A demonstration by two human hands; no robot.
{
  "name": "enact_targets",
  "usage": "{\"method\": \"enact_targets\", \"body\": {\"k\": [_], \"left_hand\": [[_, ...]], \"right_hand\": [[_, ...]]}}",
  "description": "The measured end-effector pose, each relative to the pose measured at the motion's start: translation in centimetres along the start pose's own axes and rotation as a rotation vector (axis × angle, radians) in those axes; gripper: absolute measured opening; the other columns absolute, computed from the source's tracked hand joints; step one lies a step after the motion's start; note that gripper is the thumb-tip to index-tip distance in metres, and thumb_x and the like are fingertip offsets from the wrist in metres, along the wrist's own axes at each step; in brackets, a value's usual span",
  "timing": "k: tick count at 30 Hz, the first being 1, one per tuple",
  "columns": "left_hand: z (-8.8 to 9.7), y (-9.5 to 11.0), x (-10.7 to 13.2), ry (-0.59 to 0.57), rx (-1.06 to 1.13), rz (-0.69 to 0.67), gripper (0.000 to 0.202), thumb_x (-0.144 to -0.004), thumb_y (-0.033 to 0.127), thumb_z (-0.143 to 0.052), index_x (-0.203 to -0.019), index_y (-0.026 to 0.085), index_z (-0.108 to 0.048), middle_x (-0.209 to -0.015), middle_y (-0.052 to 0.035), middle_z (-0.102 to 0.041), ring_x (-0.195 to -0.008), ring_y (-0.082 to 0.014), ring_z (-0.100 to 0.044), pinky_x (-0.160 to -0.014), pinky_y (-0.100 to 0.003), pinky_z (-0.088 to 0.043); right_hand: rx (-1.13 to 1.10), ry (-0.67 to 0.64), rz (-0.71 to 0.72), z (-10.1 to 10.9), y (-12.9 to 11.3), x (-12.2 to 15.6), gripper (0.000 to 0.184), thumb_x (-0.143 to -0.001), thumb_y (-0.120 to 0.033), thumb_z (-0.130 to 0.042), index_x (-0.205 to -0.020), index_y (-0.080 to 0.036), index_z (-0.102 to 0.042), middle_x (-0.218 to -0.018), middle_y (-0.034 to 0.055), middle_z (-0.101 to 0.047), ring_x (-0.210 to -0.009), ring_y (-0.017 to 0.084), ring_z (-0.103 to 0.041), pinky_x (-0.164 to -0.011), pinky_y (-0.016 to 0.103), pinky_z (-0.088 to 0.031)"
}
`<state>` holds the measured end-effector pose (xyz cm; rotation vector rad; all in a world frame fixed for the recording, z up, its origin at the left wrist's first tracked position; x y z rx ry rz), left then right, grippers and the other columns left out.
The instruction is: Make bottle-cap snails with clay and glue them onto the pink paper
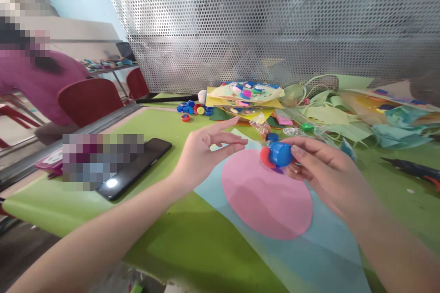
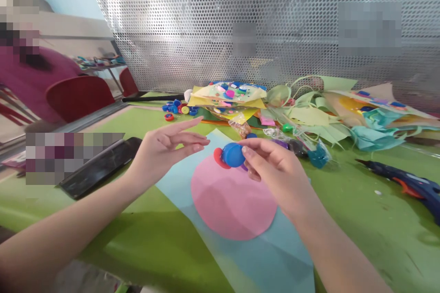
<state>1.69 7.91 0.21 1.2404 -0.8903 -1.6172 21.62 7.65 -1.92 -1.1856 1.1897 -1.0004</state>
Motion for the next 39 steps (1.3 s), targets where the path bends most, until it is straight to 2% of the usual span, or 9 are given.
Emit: {"method": "enact_targets", "body": {"k": [4, 7, 10, 17, 22, 26, 31, 33, 39], "left_hand": [[-0.7, -0.6, 0.1, -0.091, 0.203, 0.102, 0.062, -0.068, 0.025, -0.076, -0.125, 0.022, -0.053, -0.082, -0.0004, -0.076, -0.099, -0.0226, -0.066, -0.087, -0.034, -0.049], [-0.6, -0.8, 0.1, -0.080, 0.269, 0.157, 0.066, -0.058, 0.021, -0.083, -0.119, 0.021, -0.058, -0.064, 0.0024, -0.072, -0.093, -0.0237, -0.067, -0.086, -0.035, -0.048], [-0.8, -0.9, 0.3, -0.086, 0.349, 0.228, 0.062, -0.058, 0.019, -0.083, -0.115, 0.019, -0.060, -0.060, 0.0034, -0.071, -0.088, -0.0224, -0.069, -0.084, -0.033, -0.049], [-1.9, -0.5, 0.8, -0.190, 0.404, 0.247, 0.041, -0.082, 0.021, -0.063, -0.122, 0.022, -0.054, -0.096, -0.0017, -0.075, -0.097, -0.0159, -0.067, -0.087, -0.026, -0.048], [-1.8, -0.4, 1.0, -0.156, 0.485, 0.280, 0.053, -0.066, 0.014, -0.077, -0.115, 0.018, -0.058, -0.071, 0.0012, -0.076, -0.091, -0.0204, -0.069, -0.082, -0.030, -0.051], [-1.4, -0.8, 0.9, -0.105, 0.464, 0.302, 0.060, -0.057, 0.013, -0.082, -0.112, 0.017, -0.059, -0.061, 0.0041, -0.072, -0.077, -0.0189, -0.071, -0.078, -0.030, -0.051], [-1.6, -1.2, 0.8, -0.132, 0.446, 0.301, 0.055, -0.070, 0.021, -0.075, -0.121, 0.019, -0.053, -0.080, -0.0023, -0.076, -0.091, -0.0196, -0.069, -0.084, -0.031, -0.050], [-1.5, -1.1, 0.7, -0.123, 0.381, 0.282, 0.052, -0.071, 0.025, -0.074, -0.120, 0.020, -0.055, -0.081, -0.0021, -0.076, -0.087, -0.0186, -0.069, -0.081, -0.029, -0.050], [-0.3, -0.8, 0.3, -0.028, 0.158, 0.193, 0.064, -0.057, 0.026, -0.083, -0.116, 0.023, -0.058, -0.065, 0.0026, -0.071, -0.077, -0.0193, -0.067, -0.075, -0.031, -0.052]], "right_hand": [[-0.020, -0.046, -0.018, -0.3, 0.0, 0.3, 0.027, -0.072, -0.046, -0.068, -0.086, -0.023, -0.069, -0.061, -0.0007, -0.056, -0.050, 0.010, -0.045, -0.044, 0.024, -0.038], [0.018, -0.054, -0.037, -0.3, 0.0, 0.6, 0.025, -0.071, -0.047, -0.069, -0.085, -0.026, -0.070, -0.066, 0.0001, -0.060, -0.053, 0.009, -0.046, -0.046, 0.022, -0.040], [0.043, -0.065, -0.033, -0.5, -0.1, 0.8, 0.022, -0.071, -0.047, -0.070, -0.083, -0.028, -0.071, -0.073, 0.0002, -0.063, -0.057, 0.008, -0.049, -0.049, 0.019, -0.043], [0.105, -0.067, 0.009, -0.7, -0.4, 1.0, 0.020, -0.073, -0.045, -0.068, -0.083, -0.028, -0.071, -0.073, 0.0008, -0.065, -0.057, 0.009, -0.051, -0.048, 0.018, -0.044], [0.142, -0.087, 0.045, -0.9, -0.7, 1.0, 0.023, -0.073, -0.044, -0.068, -0.084, -0.025, -0.071, -0.073, 0.0034, -0.066, -0.055, 0.011, -0.053, -0.047, 0.020, -0.046], [0.147, -0.108, 0.044, -1.0, -0.7, 1.0, 0.018, -0.074, -0.042, -0.068, -0.084, -0.028, -0.071, -0.078, 0.0020, -0.068, -0.060, 0.011, -0.057, -0.049, 0.019, -0.047], [0.138, -0.114, 0.036, -0.9, -0.6, 1.0, 0.018, -0.074, -0.042, -0.068, -0.085, -0.028, -0.071, -0.075, 0.0014, -0.068, -0.061, 0.011, -0.058, -0.050, 0.020, -0.048], [0.122, -0.108, 0.031, -0.9, -0.5, 1.0, 0.017, -0.074, -0.041, -0.068, -0.085, -0.029, -0.071, -0.075, 0.0006, -0.067, -0.059, 0.010, -0.056, -0.049, 0.019, -0.047], [0.078, -0.091, 0.041, -0.9, -0.4, 0.8, 0.017, -0.071, -0.040, -0.071, -0.083, -0.028, -0.071, -0.075, 0.0007, -0.067, -0.054, 0.008, -0.052, -0.046, 0.019, -0.044]]}}
Point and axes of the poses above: each hand's wrist, its own x-axis away from the middle knuckle, its own z-axis out of the back of the hand, y = z × x, the point moved 6 cm from there along -x, towards the middle knuckle
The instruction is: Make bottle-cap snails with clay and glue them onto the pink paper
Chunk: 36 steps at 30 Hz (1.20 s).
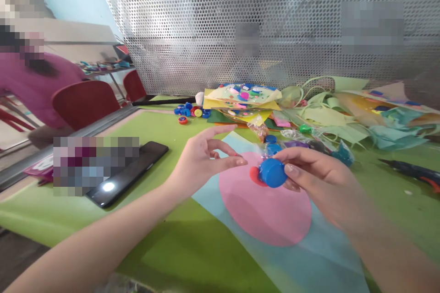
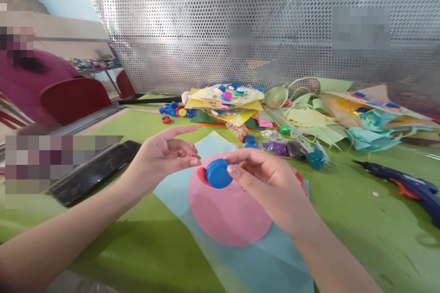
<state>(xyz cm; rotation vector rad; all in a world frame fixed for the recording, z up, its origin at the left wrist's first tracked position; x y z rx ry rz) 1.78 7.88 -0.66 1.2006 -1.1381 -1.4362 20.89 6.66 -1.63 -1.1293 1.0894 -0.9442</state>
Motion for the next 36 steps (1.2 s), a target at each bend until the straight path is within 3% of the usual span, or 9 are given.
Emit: {"method": "enact_targets", "body": {"k": [7, 13, 21, 27, 36], "left_hand": [[-0.9, -0.4, 0.1, -0.119, 0.181, 0.065, 0.061, -0.072, 0.022, -0.073, -0.128, 0.021, -0.048, -0.087, -0.0028, -0.076, -0.095, -0.0194, -0.068, -0.083, -0.029, -0.052], [-0.9, 0.1, 0.4, -0.072, 0.202, 0.044, 0.059, -0.059, 0.016, -0.082, -0.113, 0.017, -0.059, -0.063, 0.0018, -0.074, -0.083, -0.0211, -0.071, -0.078, -0.028, -0.053], [-1.9, 0.0, 1.0, -0.199, 0.202, 0.044, 0.052, -0.083, 0.027, -0.062, -0.131, 0.021, -0.044, -0.099, -0.0060, -0.073, -0.106, -0.0210, -0.063, -0.091, -0.032, -0.048], [-2.3, 0.6, 1.5, -0.226, 0.234, -0.041, 0.054, -0.087, 0.025, -0.058, -0.136, 0.024, -0.038, -0.099, -0.0032, -0.073, -0.113, -0.0182, -0.058, -0.097, -0.032, -0.044], [-2.5, 0.9, 1.8, -0.196, 0.236, -0.053, 0.051, -0.087, 0.022, -0.057, -0.135, 0.023, -0.040, -0.098, -0.0013, -0.074, -0.112, -0.0181, -0.058, -0.097, -0.029, -0.045]], "right_hand": [[-0.017, -0.012, 0.000, -0.1, -0.2, 0.1, 0.016, -0.072, -0.039, -0.070, -0.083, -0.027, -0.072, -0.072, 0.0006, -0.066, -0.055, 0.009, -0.052, -0.048, 0.019, -0.044], [-0.045, 0.000, -0.018, -0.4, -0.5, 0.2, 0.017, -0.071, -0.040, -0.071, -0.082, -0.026, -0.071, -0.078, 0.0027, -0.067, -0.059, 0.011, -0.055, -0.050, 0.020, -0.047], [-0.037, -0.036, -0.006, -0.5, -0.5, 0.2, 0.017, -0.072, -0.038, -0.071, -0.085, -0.027, -0.071, -0.083, 0.0029, -0.070, -0.068, 0.014, -0.063, -0.055, 0.021, -0.051], [0.016, -0.041, -0.051, -0.7, -0.4, 0.3, 0.022, -0.071, -0.039, -0.071, -0.089, -0.025, -0.071, -0.082, 0.0045, -0.071, -0.063, 0.014, -0.062, -0.053, 0.024, -0.051], [-0.014, -0.026, -0.048, -0.5, -0.2, 0.2, 0.023, -0.069, -0.040, -0.072, -0.088, -0.027, -0.072, -0.073, 0.0029, -0.069, -0.052, 0.010, -0.053, -0.047, 0.022, -0.046]]}}
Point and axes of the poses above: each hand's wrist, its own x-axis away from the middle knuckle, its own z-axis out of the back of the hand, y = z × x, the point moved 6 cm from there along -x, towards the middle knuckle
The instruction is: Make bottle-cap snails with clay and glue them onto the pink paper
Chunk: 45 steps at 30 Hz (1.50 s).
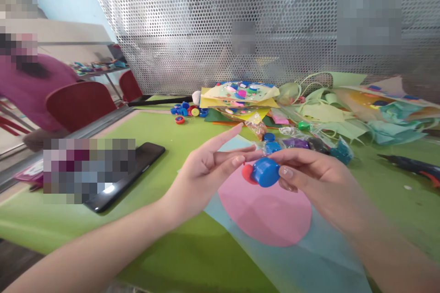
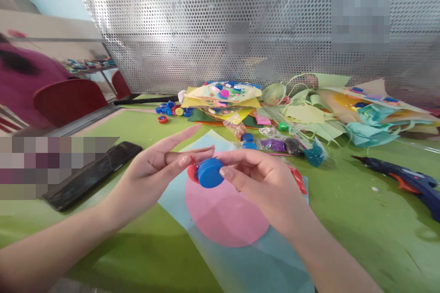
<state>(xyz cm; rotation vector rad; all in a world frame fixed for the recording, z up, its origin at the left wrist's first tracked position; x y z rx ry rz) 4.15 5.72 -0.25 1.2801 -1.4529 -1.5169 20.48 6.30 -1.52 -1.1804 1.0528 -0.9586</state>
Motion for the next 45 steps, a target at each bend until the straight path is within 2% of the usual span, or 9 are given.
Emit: {"method": "enact_targets", "body": {"k": [5, 10, 19, 23, 27, 30, 36, 40, 45], "left_hand": [[-0.1, 0.1, 0.1, 0.003, 0.028, -0.005, 0.048, -0.087, 0.021, -0.057, -0.133, 0.025, -0.044, -0.097, -0.0002, -0.074, -0.113, -0.0175, -0.057, -0.096, -0.027, -0.045], [-0.2, 0.1, 0.2, -0.014, 0.036, -0.007, 0.048, -0.087, 0.021, -0.057, -0.133, 0.024, -0.043, -0.091, -0.0013, -0.076, -0.115, -0.0189, -0.057, -0.097, -0.031, -0.045], [-0.2, -0.1, 0.4, -0.050, 0.095, -0.022, 0.048, -0.092, 0.026, -0.050, -0.138, 0.026, -0.035, -0.106, -0.0019, -0.072, -0.122, -0.0164, -0.050, -0.106, -0.032, -0.035], [0.1, 0.5, 0.4, 0.014, 0.037, -0.043, 0.053, -0.086, 0.025, -0.059, -0.135, 0.025, -0.039, -0.104, -0.0028, -0.072, -0.120, -0.0189, -0.052, -0.102, -0.033, -0.039], [0.9, 1.0, 0.3, 0.136, -0.066, -0.093, 0.062, -0.070, 0.020, -0.075, -0.125, 0.019, -0.047, -0.088, -0.0025, -0.074, -0.102, -0.0216, -0.064, -0.093, -0.034, -0.046], [1.0, 0.8, 0.2, 0.128, -0.064, -0.089, 0.062, -0.069, 0.018, -0.076, -0.124, 0.018, -0.047, -0.083, -0.0009, -0.072, -0.094, -0.0199, -0.066, -0.089, -0.034, -0.047], [1.1, 0.7, 0.2, 0.123, -0.085, -0.087, 0.060, -0.070, 0.017, -0.075, -0.124, 0.019, -0.048, -0.075, 0.0009, -0.072, -0.095, -0.0187, -0.064, -0.094, -0.035, -0.043], [1.1, 1.0, 0.2, 0.145, -0.136, -0.118, 0.061, -0.069, 0.018, -0.076, -0.124, 0.019, -0.050, -0.071, 0.0010, -0.073, -0.096, -0.0202, -0.064, -0.095, -0.036, -0.041], [1.4, 1.3, 0.2, 0.193, -0.215, -0.172, 0.066, -0.069, 0.019, -0.076, -0.128, 0.020, -0.047, -0.078, -0.0002, -0.075, -0.107, -0.0202, -0.058, -0.096, -0.035, -0.040]], "right_hand": [[0.044, 0.019, -0.009, 0.0, -0.2, 0.0, 0.023, -0.069, -0.042, -0.071, -0.086, -0.026, -0.072, -0.069, 0.0024, -0.067, -0.051, 0.010, -0.052, -0.046, 0.022, -0.047], [0.056, 0.026, -0.017, 0.0, -0.1, 0.0, 0.023, -0.069, -0.042, -0.072, -0.086, -0.027, -0.073, -0.077, 0.0030, -0.070, -0.056, 0.011, -0.055, -0.050, 0.024, -0.048], [0.020, 0.044, 0.007, 0.0, -0.2, -0.1, 0.021, -0.069, -0.041, -0.071, -0.083, -0.026, -0.073, -0.065, 0.0009, -0.063, -0.052, 0.010, -0.049, -0.048, 0.023, -0.046], [0.037, 0.059, 0.015, 0.1, -0.3, -0.2, 0.023, -0.069, -0.041, -0.071, -0.084, -0.025, -0.073, -0.067, 0.0020, -0.063, -0.052, 0.010, -0.050, -0.047, 0.023, -0.046], [0.013, 0.090, 0.015, 0.3, -0.2, -0.1, 0.021, -0.068, -0.040, -0.072, -0.082, -0.026, -0.073, -0.066, 0.0009, -0.064, -0.053, 0.010, -0.051, -0.048, 0.023, -0.046], [-0.006, 0.081, 0.006, 0.1, -0.1, 0.0, 0.019, -0.067, -0.040, -0.073, -0.082, -0.027, -0.073, -0.071, 0.0006, -0.067, -0.056, 0.010, -0.053, -0.050, 0.023, -0.047], [-0.065, 0.140, -0.043, -0.1, -0.4, 0.4, 0.010, -0.068, -0.032, -0.073, -0.078, -0.030, -0.073, -0.073, -0.0023, -0.069, -0.059, 0.009, -0.055, -0.053, 0.020, -0.045], [-0.057, 0.122, -0.041, -0.2, -0.5, 0.4, 0.010, -0.068, -0.031, -0.074, -0.078, -0.029, -0.073, -0.071, -0.0018, -0.069, -0.057, 0.009, -0.054, -0.051, 0.019, -0.045], [-0.073, 0.119, -0.030, 0.0, -0.3, 0.2, 0.009, -0.069, -0.029, -0.073, -0.078, -0.029, -0.073, -0.069, -0.0028, -0.068, -0.056, 0.007, -0.053, -0.050, 0.016, -0.044]]}}
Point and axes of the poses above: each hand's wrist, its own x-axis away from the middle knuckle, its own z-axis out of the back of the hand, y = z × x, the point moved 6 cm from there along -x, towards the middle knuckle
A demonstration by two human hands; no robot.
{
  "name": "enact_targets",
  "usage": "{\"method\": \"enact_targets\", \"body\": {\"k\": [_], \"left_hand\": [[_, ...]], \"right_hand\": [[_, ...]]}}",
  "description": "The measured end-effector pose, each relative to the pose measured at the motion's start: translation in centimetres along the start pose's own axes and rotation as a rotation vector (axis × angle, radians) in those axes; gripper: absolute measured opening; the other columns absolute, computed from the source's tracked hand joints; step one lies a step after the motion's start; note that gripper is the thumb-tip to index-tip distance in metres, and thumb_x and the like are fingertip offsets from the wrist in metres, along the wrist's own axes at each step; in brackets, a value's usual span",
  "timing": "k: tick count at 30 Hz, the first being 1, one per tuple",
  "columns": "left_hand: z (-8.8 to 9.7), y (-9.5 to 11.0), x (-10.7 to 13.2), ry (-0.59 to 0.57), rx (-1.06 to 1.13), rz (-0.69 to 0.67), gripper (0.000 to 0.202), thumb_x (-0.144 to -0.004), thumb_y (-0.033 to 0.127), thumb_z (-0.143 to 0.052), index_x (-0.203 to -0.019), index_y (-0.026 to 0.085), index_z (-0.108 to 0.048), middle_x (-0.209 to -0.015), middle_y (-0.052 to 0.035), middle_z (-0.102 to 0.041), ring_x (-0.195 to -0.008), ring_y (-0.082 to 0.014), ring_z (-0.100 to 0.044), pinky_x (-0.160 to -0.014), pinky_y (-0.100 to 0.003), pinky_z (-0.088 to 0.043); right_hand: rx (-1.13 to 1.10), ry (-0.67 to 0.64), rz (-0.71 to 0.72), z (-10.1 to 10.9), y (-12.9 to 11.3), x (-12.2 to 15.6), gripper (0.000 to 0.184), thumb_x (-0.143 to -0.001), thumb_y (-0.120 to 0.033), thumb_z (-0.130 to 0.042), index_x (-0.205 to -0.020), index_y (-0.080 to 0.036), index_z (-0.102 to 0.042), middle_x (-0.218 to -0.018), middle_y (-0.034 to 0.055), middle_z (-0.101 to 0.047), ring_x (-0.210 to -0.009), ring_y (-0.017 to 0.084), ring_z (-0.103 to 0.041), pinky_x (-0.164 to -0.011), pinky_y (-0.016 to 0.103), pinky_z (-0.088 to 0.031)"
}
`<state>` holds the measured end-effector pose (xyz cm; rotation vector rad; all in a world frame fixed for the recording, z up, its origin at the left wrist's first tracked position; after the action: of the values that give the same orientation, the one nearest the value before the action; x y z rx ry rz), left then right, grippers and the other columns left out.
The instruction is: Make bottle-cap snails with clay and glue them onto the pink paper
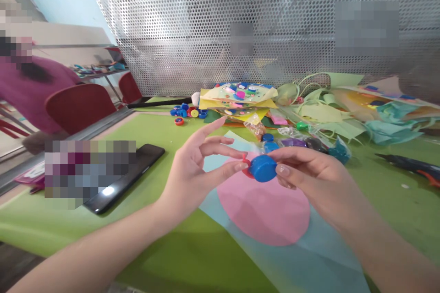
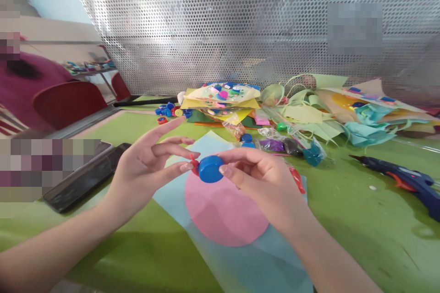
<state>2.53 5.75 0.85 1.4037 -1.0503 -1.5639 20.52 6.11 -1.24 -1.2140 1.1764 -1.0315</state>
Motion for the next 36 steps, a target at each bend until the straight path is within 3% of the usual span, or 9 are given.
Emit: {"method": "enact_targets", "body": {"k": [7, 14, 17, 22, 26, 29, 31, 34, 36], "left_hand": [[0.0, 0.1, 0.1, 0.005, -0.045, -0.033, 0.064, -0.070, 0.017, -0.074, -0.127, 0.018, -0.047, -0.068, 0.0009, -0.073, -0.100, -0.0185, -0.060, -0.092, -0.034, -0.041], [0.3, -0.3, -0.2, 0.022, -0.038, -0.044, 0.067, -0.069, 0.023, -0.075, -0.129, 0.020, -0.044, -0.085, -0.0008, -0.074, -0.099, -0.0191, -0.061, -0.092, -0.035, -0.042], [0.6, -0.5, -0.5, 0.071, -0.089, -0.021, 0.067, -0.071, 0.028, -0.074, -0.129, 0.020, -0.042, -0.093, -0.0038, -0.072, -0.100, -0.0212, -0.061, -0.085, -0.034, -0.043], [1.1, -0.9, -0.9, 0.145, -0.087, -0.006, 0.052, -0.075, 0.031, -0.069, -0.121, 0.021, -0.049, -0.093, -0.0036, -0.070, -0.096, -0.0208, -0.062, -0.078, -0.032, -0.042], [1.2, -1.1, -1.1, 0.135, -0.094, -0.008, 0.047, -0.074, 0.028, -0.070, -0.115, 0.021, -0.051, -0.090, -0.0026, -0.069, -0.095, -0.0206, -0.062, -0.073, -0.031, -0.042], [1.2, -0.8, -1.1, 0.130, -0.126, -0.019, 0.042, -0.075, 0.027, -0.068, -0.113, 0.022, -0.051, -0.089, -0.0022, -0.068, -0.094, -0.0200, -0.061, -0.073, -0.031, -0.041], [1.2, -0.7, -1.0, 0.127, -0.152, -0.033, 0.040, -0.076, 0.027, -0.067, -0.112, 0.022, -0.051, -0.088, -0.0019, -0.068, -0.092, -0.0194, -0.061, -0.074, -0.032, -0.041], [0.9, -0.6, -0.8, 0.099, -0.198, -0.082, 0.035, -0.076, 0.026, -0.066, -0.108, 0.021, -0.051, -0.086, -0.0016, -0.067, -0.090, -0.0186, -0.060, -0.078, -0.034, -0.040], [0.7, -0.6, -0.6, 0.078, -0.241, -0.125, 0.031, -0.078, 0.024, -0.065, -0.105, 0.022, -0.052, -0.086, -0.0015, -0.067, -0.089, -0.0182, -0.060, -0.081, -0.035, -0.040]], "right_hand": [[0.012, -0.026, 0.018, 0.1, 0.3, -0.3, 0.013, -0.068, -0.029, -0.073, -0.080, -0.027, -0.073, -0.071, -0.0013, -0.068, -0.056, 0.007, -0.054, -0.049, 0.017, -0.045], [0.144, -0.022, 0.061, 0.0, 0.1, -0.2, 0.014, -0.069, -0.031, -0.071, -0.083, -0.027, -0.071, -0.066, -0.0030, -0.065, -0.056, 0.009, -0.055, -0.048, 0.018, -0.044], [0.420, -0.043, 0.208, -0.3, -0.4, -0.1, 0.015, -0.074, -0.031, -0.068, -0.088, -0.027, -0.069, -0.070, -0.0022, -0.065, -0.058, 0.011, -0.055, -0.049, 0.021, -0.045], [1.074, -0.240, 0.665, -3.7, 0.6, 0.9, 0.015, -0.082, -0.015, -0.058, -0.090, -0.022, -0.068, -0.099, 0.0039, -0.067, -0.092, 0.021, -0.057, -0.079, 0.037, -0.049], [1.278, -0.343, 0.701, -4.7, 1.6, 1.1, 0.020, -0.078, -0.015, -0.062, -0.096, -0.023, -0.066, -0.105, 0.0054, -0.063, -0.098, 0.024, -0.056, -0.078, 0.038, -0.050], [1.206, -0.286, 0.661, -2.9, 0.1, 0.6, 0.029, -0.080, -0.020, -0.059, -0.108, -0.026, -0.060, -0.113, 0.0050, -0.058, -0.104, 0.022, -0.054, -0.084, 0.038, -0.049], [1.234, -0.089, 0.589, -0.4, -1.1, -0.3, 0.023, -0.082, -0.026, -0.056, -0.105, -0.023, -0.060, -0.112, 0.0071, -0.059, -0.103, 0.023, -0.055, -0.087, 0.038, -0.047], [1.533, 0.224, 0.072, 4.7, -0.1, -1.8, 0.034, -0.080, -0.038, -0.057, -0.101, -0.012, -0.060, -0.105, 0.0190, -0.060, -0.100, 0.036, -0.057, -0.073, 0.044, -0.050], [1.630, 0.224, -0.326, 7.0, 1.7, -1.8, 0.036, -0.080, -0.040, -0.057, -0.094, -0.008, -0.062, -0.093, 0.0233, -0.063, -0.090, 0.040, -0.061, -0.062, 0.044, -0.050]]}}
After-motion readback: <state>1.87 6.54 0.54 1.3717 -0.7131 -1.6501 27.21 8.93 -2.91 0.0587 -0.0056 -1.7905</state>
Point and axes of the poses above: each hand's wrist, its own x-axis away from the middle knuckle, its own z-axis out of the back of the hand, y = z × x, the point moved 6 cm from there along -x, towards the middle knuckle
